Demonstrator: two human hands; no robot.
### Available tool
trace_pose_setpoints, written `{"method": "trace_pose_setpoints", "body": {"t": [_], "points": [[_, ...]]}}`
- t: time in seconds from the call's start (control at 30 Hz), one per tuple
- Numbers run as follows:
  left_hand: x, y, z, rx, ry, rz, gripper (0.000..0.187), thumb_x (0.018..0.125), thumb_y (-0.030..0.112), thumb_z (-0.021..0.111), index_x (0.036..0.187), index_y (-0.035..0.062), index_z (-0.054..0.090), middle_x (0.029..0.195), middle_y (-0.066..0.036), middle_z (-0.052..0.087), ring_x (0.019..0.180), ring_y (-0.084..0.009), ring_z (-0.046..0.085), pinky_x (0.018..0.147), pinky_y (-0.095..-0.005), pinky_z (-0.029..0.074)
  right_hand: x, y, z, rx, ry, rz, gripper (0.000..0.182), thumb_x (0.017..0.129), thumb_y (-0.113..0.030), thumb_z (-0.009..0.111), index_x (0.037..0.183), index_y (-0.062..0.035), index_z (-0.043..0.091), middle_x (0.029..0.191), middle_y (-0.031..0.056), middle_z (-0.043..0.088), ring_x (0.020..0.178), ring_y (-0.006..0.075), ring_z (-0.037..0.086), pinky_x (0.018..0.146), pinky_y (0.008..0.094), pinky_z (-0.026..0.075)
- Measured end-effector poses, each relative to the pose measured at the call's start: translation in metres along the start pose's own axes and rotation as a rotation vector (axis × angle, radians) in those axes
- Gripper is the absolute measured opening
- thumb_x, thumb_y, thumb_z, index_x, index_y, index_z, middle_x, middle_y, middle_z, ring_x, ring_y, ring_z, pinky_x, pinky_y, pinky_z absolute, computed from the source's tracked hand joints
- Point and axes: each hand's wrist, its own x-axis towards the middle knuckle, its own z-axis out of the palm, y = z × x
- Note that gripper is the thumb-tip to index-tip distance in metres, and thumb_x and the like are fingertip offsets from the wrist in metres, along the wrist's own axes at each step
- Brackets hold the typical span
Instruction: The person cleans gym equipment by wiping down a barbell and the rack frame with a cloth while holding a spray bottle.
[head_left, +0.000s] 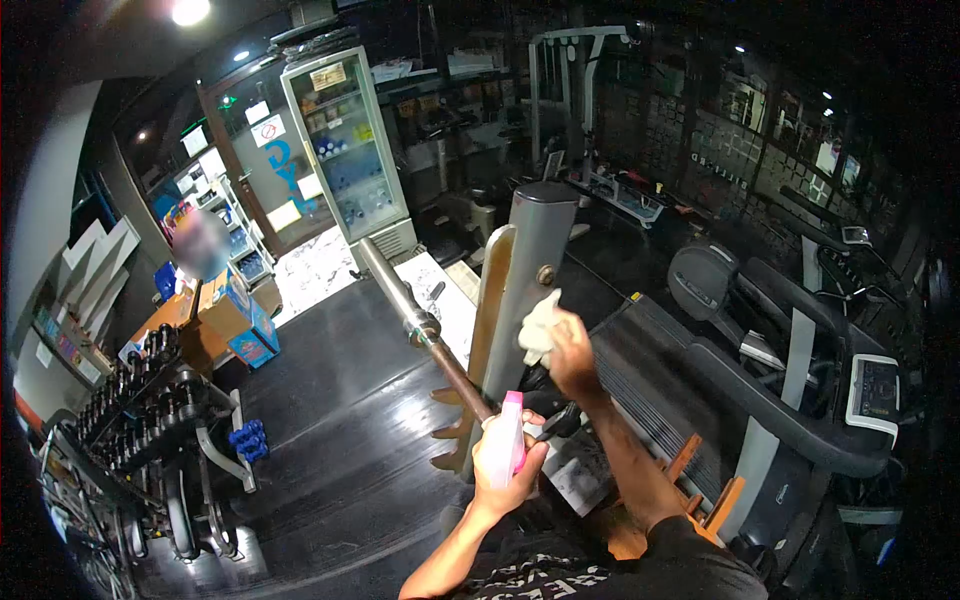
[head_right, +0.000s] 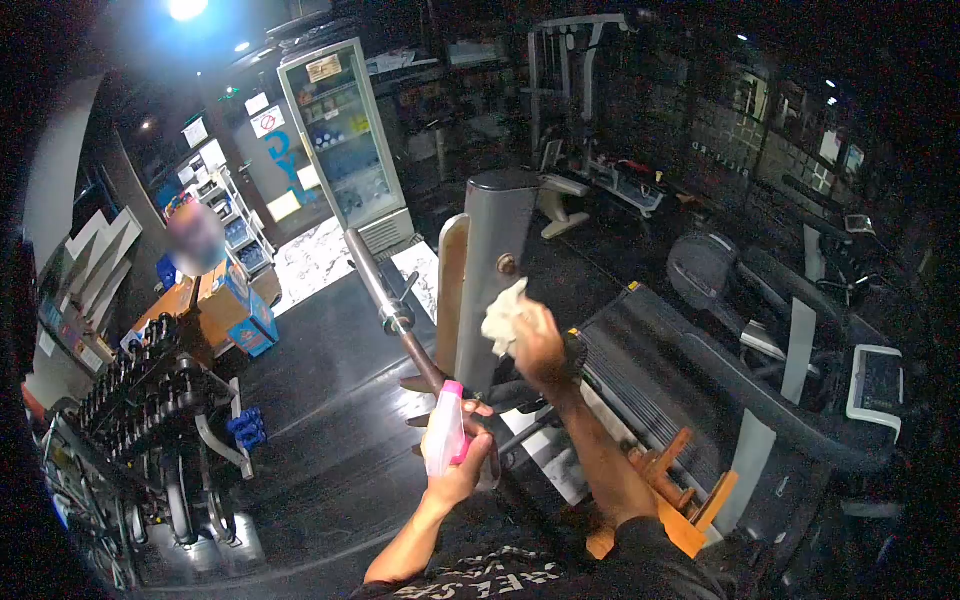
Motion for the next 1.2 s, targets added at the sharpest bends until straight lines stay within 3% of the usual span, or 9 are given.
{"method": "trace_pose_setpoints", "body": {"t": [0.1,0.3,0.47,0.63,0.73,0.83,0.97,1.03,1.2], "points": [[0.004,0.005,0.002,-0.028,0.010,-0.009,0.047,0.075,-0.007,0.066,0.119,-0.0030,0.050,0.093,-0.009,0.063,0.061,-0.0085,0.056,0.060,-0.0238,0.047,-0.008,-0.016,-0.007,0.006,-0.128,-0.004,0.026,0.075,0.005,0.052,0.098,0.0003,0.061,0.112,0.0209,0.055,0.105,0.0382,0.053,0.091,0.0431,0.045],[-0.015,-0.015,-0.002,-0.078,0.132,0.119,0.046,0.078,-0.005,0.063,0.120,-0.0063,0.047,0.077,-0.009,0.061,0.075,-0.0168,0.061,0.076,-0.0326,0.050,0.059,-0.071,-0.025,-0.091,0.330,-0.053,0.028,0.069,0.003,0.059,0.096,-0.0025,0.063,0.125,0.0173,0.052,0.116,0.0374,0.047,0.098,0.0445,0.040],[-0.033,-0.008,-0.004,-0.250,0.192,-0.112,0.036,0.080,-0.001,0.062,0.113,-0.0069,0.048,0.074,-0.010,0.062,0.081,-0.0206,0.062,0.079,-0.0340,0.050,0.067,-0.066,0.010,-0.378,0.170,-0.148,0.031,0.071,-0.004,0.063,0.102,-0.0076,0.066,0.130,0.0080,0.052,0.118,0.0353,0.045,0.099,0.0432,0.040],[-0.051,-0.004,-0.035,-0.039,0.083,0.007,0.035,0.080,-0.002,0.061,0.113,-0.0053,0.048,0.069,-0.010,0.062,0.080,-0.0221,0.064,0.073,-0.0343,0.052,-0.001,-0.021,0.040,-0.321,0.136,-0.085,0.025,0.075,-0.006,0.061,0.100,-0.0073,0.066,0.128,0.0091,0.054,0.116,0.0339,0.048,0.095,0.0407,0.043],[-0.077,-0.009,-0.051,-0.175,0.134,-0.173,0.035,0.081,-0.002,0.062,0.112,-0.0047,0.048,0.079,-0.014,0.063,0.071,-0.0193,0.064,0.069,-0.0322,0.053,-0.024,0.016,0.040,-0.275,0.147,0.059,0.032,0.077,-0.005,0.058,0.109,-0.0050,0.063,0.125,0.0141,0.055,0.114,0.0354,0.050,0.095,0.0399,0.043],[-0.091,-0.006,-0.063,-0.253,0.149,-0.282,0.035,0.081,-0.005,0.060,0.113,-0.0055,0.047,0.097,-0.019,0.062,0.063,-0.0147,0.062,0.057,-0.0273,0.052,-0.005,0.019,0.014,0.214,0.314,0.473,0.038,0.085,0.000,0.046,0.122,0.0047,0.051,0.121,0.0227,0.054,0.114,0.0396,0.050,0.099,0.0411,0.039],[-0.097,-0.001,-0.071,-0.207,0.136,-0.298,0.035,0.080,-0.007,0.058,0.113,-0.0052,0.047,0.097,-0.019,0.062,0.062,-0.0152,0.062,0.057,-0.0283,0.053,0.054,-0.008,-0.015,0.305,0.535,0.185,0.043,0.075,0.008,0.051,0.118,0.0060,0.052,0.128,0.0219,0.048,0.117,0.0404,0.048,0.103,0.0426,0.036],[-0.096,0.000,-0.071,-0.232,0.161,-0.329,0.036,0.080,-0.008,0.058,0.114,-0.0052,0.047,0.098,-0.020,0.062,0.062,-0.0154,0.061,0.058,-0.0286,0.053,0.072,-0.009,-0.022,-0.027,0.295,-0.036,0.045,0.066,0.013,0.049,0.109,0.0058,0.056,0.134,0.0204,0.044,0.123,0.0392,0.041,0.106,0.0432,0.031],[-0.093,0.004,-0.068,-0.268,0.178,-0.310,0.037,0.080,-0.008,0.057,0.115,-0.0047,0.046,0.098,-0.019,0.061,0.063,-0.0156,0.061,0.058,-0.0284,0.053,0.056,0.018,0.010,0.075,0.312,0.004,0.043,0.074,0.009,0.045,0.116,0.0055,0.053,0.128,0.0226,0.048,0.117,0.0408,0.046,0.104,0.0417,0.033]]}}
